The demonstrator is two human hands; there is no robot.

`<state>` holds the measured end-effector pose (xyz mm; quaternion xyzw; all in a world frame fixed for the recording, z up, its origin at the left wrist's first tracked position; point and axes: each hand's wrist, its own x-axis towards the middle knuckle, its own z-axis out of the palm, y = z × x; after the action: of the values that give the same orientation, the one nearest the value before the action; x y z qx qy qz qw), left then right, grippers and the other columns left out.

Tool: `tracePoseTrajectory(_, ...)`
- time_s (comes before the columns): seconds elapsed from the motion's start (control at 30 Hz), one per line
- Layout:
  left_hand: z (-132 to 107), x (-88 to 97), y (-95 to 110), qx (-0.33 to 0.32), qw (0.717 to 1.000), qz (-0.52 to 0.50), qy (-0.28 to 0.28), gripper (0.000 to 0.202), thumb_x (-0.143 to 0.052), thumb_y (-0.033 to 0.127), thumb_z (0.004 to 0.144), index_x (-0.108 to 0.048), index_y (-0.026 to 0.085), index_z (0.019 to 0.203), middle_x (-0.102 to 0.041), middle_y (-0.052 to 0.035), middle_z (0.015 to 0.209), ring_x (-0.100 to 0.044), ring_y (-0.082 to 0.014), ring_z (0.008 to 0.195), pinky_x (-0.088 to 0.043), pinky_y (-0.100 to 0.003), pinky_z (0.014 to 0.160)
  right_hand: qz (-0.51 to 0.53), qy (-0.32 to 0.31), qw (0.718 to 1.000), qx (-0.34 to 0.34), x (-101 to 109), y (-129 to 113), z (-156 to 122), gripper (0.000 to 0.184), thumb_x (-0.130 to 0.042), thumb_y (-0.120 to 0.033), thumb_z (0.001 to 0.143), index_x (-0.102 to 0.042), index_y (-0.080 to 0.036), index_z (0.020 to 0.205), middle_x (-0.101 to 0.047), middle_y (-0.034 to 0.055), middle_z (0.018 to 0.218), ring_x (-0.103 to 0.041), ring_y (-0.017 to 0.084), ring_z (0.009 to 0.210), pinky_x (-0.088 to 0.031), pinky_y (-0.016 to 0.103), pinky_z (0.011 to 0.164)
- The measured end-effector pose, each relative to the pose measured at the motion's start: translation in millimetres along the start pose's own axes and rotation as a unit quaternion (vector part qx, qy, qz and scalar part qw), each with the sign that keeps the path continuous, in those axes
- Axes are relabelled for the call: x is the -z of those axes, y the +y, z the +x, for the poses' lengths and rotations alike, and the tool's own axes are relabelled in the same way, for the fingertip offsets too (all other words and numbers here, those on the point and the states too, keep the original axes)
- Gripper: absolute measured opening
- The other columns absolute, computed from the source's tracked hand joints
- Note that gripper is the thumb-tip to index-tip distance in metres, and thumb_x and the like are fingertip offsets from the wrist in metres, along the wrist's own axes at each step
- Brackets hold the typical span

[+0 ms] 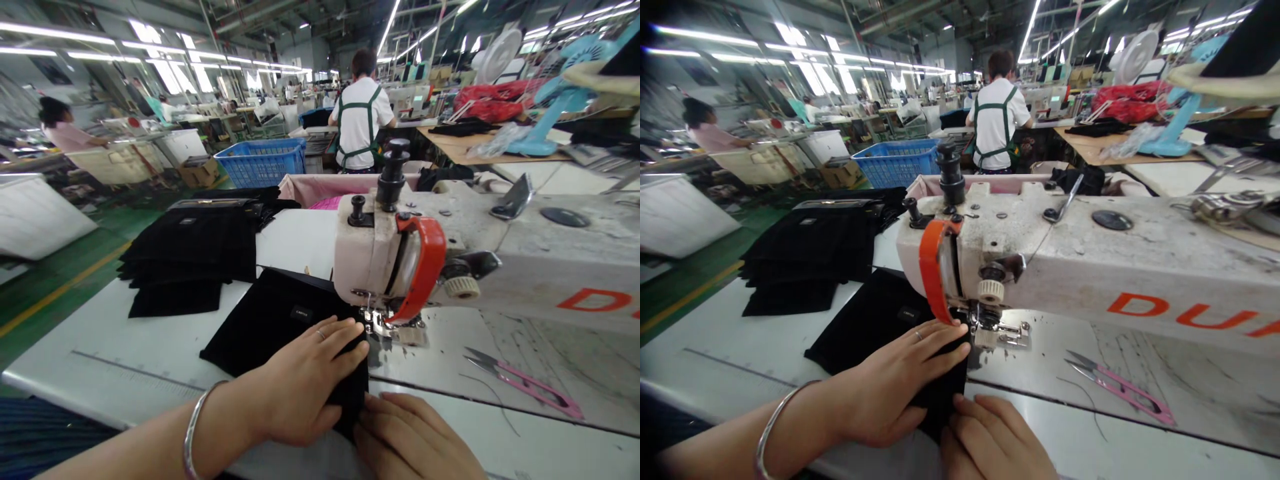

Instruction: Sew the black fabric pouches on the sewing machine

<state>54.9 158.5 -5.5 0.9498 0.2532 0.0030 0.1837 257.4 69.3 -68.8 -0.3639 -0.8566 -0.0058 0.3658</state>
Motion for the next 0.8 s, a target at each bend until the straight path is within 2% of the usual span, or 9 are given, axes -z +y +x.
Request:
tracePoseTrajectory(0.17, 3, 7.9, -10, -0.005, 1.0, -0.013, 0.004, 0.079, -0.056, 0.016, 0.071, -0.034, 0.012, 0.146, -0.032, -0.015, 0.154, -0.024, -0.025, 0.145, -0.02, -0.046, 0.12, -0.003, 0.092, 0.996, -0.003, -14, 3, 1, 0.032, -0.041, -0.015, 0.101, -0.07, -0.022, 0.091, -0.074, -0.0023, 0.09, -0.066, 0.013, 0.102, -0.05, 0.026, 0.092)
tracePoseTrajectory(0.23, 3, 7.4, -8, -0.004, 1.0, -0.01, 0.003, 0.08, -0.057, 0.017, 0.072, -0.032, 0.012, 0.147, -0.033, -0.0145, 0.153, -0.026, -0.0243, 0.144, -0.022, -0.044, 0.12, 0.001, 0.093, 0.996, -0.01, -17, 3, 1, 0.033, -0.04, -0.017, 0.102, -0.07, -0.022, 0.092, -0.074, -0.0026, 0.09, -0.066, 0.012, 0.1, -0.05, 0.025, 0.091)
tracePoseTrajectory(0.33, 0, -0.4, 0, -0.011, 0.999, 0.039, 0.011, 0.079, -0.062, 0.023, 0.075, -0.031, 0.008, 0.147, -0.03, -0.0185, 0.154, -0.024, -0.0316, 0.144, -0.024, -0.05, 0.119, -0.003, 0.074, 0.997, -0.01, -14, 1, 3, 0.036, -0.037, -0.019, 0.104, -0.069, -0.022, 0.089, -0.074, -0.0021, 0.089, -0.067, 0.012, 0.099, -0.05, 0.026, 0.09)
tracePoseTrajectory(0.4, -5, -7.4, 7, -0.034, 0.996, 0.078, 0.023, 0.068, -0.06, 0.023, 0.083, -0.036, 0.007, 0.144, -0.034, -0.0188, 0.152, -0.027, -0.0332, 0.143, -0.026, -0.051, 0.118, -0.013, 0.071, 0.997, -0.012, -9, -1, 4, 0.039, -0.035, -0.019, 0.104, -0.069, -0.022, 0.084, -0.074, -0.0024, 0.089, -0.067, 0.012, 0.096, -0.049, 0.025, 0.089)
tracePoseTrajectory(0.5, -13, -15.6, 16, -0.103, 0.987, 0.099, 0.071, 0.04, -0.048, 0.016, 0.095, -0.049, 0.008, 0.135, -0.054, -0.0128, 0.139, -0.045, -0.026, 0.133, -0.034, -0.044, 0.117, -0.024, 0.08, 0.996, -0.034, -2, -5, 2, 0.04, -0.034, -0.017, 0.104, -0.07, -0.023, 0.086, -0.075, -0.0042, 0.091, -0.068, 0.011, 0.091, -0.047, 0.025, 0.09)
tracePoseTrajectory(0.6, -20, -21.4, 17, -0.154, 0.975, 0.077, 0.138, 0.03, -0.042, 0.011, 0.099, -0.058, 0.007, 0.123, -0.064, -0.0112, 0.126, -0.056, -0.0221, 0.121, -0.043, -0.038, 0.112, -0.016, 0.066, 0.997, -0.046, 4, -10, 1, 0.039, -0.034, -0.017, 0.104, -0.07, -0.023, 0.091, -0.075, -0.0045, 0.094, -0.067, 0.011, 0.09, -0.046, 0.025, 0.092)
tracePoseTrajectory(0.7, -26, -27.3, 13, -0.169, 0.968, 0.046, 0.182, 0.025, -0.045, 0.008, 0.098, -0.062, 0.005, 0.115, -0.066, -0.0127, 0.119, -0.058, -0.0218, 0.118, -0.046, -0.037, 0.109, -0.001, 0.06, 0.997, -0.052, 6, -12, 1, 0.039, -0.034, -0.019, 0.104, -0.07, -0.021, 0.091, -0.074, -0.0025, 0.09, -0.067, 0.012, 0.088, -0.048, 0.025, 0.089)
tracePoseTrajectory(0.8, -30, -30.7, 10, -0.179, 0.959, 0.018, 0.221, 0.028, -0.041, 0.007, 0.099, -0.059, 0.003, 0.119, -0.065, -0.014, 0.12, -0.054, -0.0218, 0.123, -0.048, -0.036, 0.107, 0.023, 0.07, 0.995, -0.064, 4, -13, 0, 0.037, -0.035, -0.02, 0.103, -0.07, -0.019, 0.09, -0.073, 0.0009, 0.085, -0.066, 0.014, 0.084, -0.051, 0.027, 0.082)
